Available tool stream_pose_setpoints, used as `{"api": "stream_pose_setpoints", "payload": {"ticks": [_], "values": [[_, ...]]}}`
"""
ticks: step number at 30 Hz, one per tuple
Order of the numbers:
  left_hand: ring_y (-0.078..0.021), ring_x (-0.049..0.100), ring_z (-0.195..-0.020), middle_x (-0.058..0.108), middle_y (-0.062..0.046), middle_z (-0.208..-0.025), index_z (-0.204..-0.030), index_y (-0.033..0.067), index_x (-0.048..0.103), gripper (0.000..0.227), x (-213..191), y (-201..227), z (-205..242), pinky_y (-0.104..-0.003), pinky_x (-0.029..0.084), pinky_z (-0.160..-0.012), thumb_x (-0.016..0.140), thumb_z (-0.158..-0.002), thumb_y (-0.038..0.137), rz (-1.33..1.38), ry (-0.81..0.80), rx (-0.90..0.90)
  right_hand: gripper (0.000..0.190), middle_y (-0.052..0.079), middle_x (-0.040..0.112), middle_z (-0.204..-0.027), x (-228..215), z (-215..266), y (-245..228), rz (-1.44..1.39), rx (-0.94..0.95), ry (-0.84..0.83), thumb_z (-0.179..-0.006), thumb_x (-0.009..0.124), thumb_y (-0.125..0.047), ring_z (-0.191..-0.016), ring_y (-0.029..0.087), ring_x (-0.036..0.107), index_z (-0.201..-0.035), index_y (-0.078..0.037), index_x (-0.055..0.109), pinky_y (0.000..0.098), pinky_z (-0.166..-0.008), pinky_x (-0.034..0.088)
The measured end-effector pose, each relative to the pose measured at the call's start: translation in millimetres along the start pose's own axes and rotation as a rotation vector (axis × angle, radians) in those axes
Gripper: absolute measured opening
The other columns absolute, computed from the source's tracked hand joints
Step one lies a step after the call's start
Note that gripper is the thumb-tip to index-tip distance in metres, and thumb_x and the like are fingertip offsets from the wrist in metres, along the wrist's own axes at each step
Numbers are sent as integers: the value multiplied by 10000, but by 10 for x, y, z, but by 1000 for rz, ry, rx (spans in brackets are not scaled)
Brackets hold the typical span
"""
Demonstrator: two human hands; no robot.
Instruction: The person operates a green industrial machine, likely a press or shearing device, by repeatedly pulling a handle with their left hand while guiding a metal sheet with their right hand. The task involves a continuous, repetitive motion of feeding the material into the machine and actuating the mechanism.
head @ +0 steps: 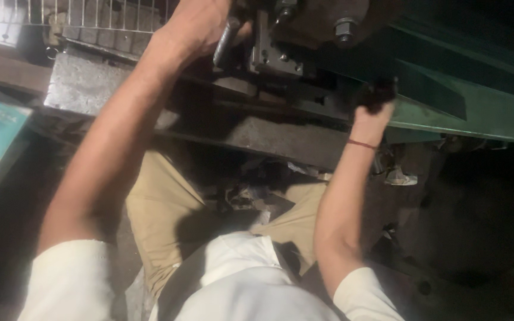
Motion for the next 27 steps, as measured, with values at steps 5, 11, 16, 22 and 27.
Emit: {"api": "stream_pose_setpoints", "payload": {"ticks": [5, 11, 16, 22, 27], "values": [[-451, 690, -909, 698, -290, -999, -1244, -59, 607, 477, -45, 22, -35, -513, 556, -788, 759, -1000, 321, 8, -55, -33, 366, 218, 590, -1399, -212, 7, -116, 224, -70, 137, -1079, 534, -229, -1297, 322, 573, -1364, -5, 587, 394, -1073, 507], [-436, 700, -856, 705, -269, -943, -1174, -40, 658, 430, -128, 104, -92, -507, 565, -721, 761, -1000, 339, 36, -107, -45, 431, 240, 551, -1405, -284, -13, -142, 124, -140, 293, -1044, 399, -287, -1340, 339, 490, -1344, -15, 545, 484, -1122, 466], [-429, 694, -795, 704, -254, -899, -1146, -20, 666, 443, -126, 24, -75, -512, 555, -659, 682, -1022, 406, -36, -164, -170, 503, 225, 547, -1438, -22, -72, -34, 275, -25, 54, -1048, 368, -276, -1305, 309, 496, -1422, 14, 540, 423, -1065, 491], [-451, 676, -765, 675, -297, -839, -1083, -91, 667, 612, -23, -181, 22, -513, 548, -664, 654, -1105, 520, -106, -76, -94, 466, 206, 567, -1434, -16, -6, 109, 245, -1, 125, -1065, 408, -275, -1299, 304, 529, -1414, -4, 556, 408, -1056, 513], [-451, 670, -776, 666, -310, -846, -1084, -102, 652, 653, 60, -125, 13, -517, 542, -676, 690, -1063, 549, -86, -70, -116, 435, 191, 584, -1430, -49, 36, 162, 233, 29, 149, -1080, 441, -275, -1294, 301, 556, -1407, -19, 570, 395, -1049, 531]]}}
Point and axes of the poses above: each hand's wrist, its own z-axis away from the middle knuckle, its own x-axis out of the palm, y = z × x, the point moved 2 cm from there along -z, towards the middle knuckle
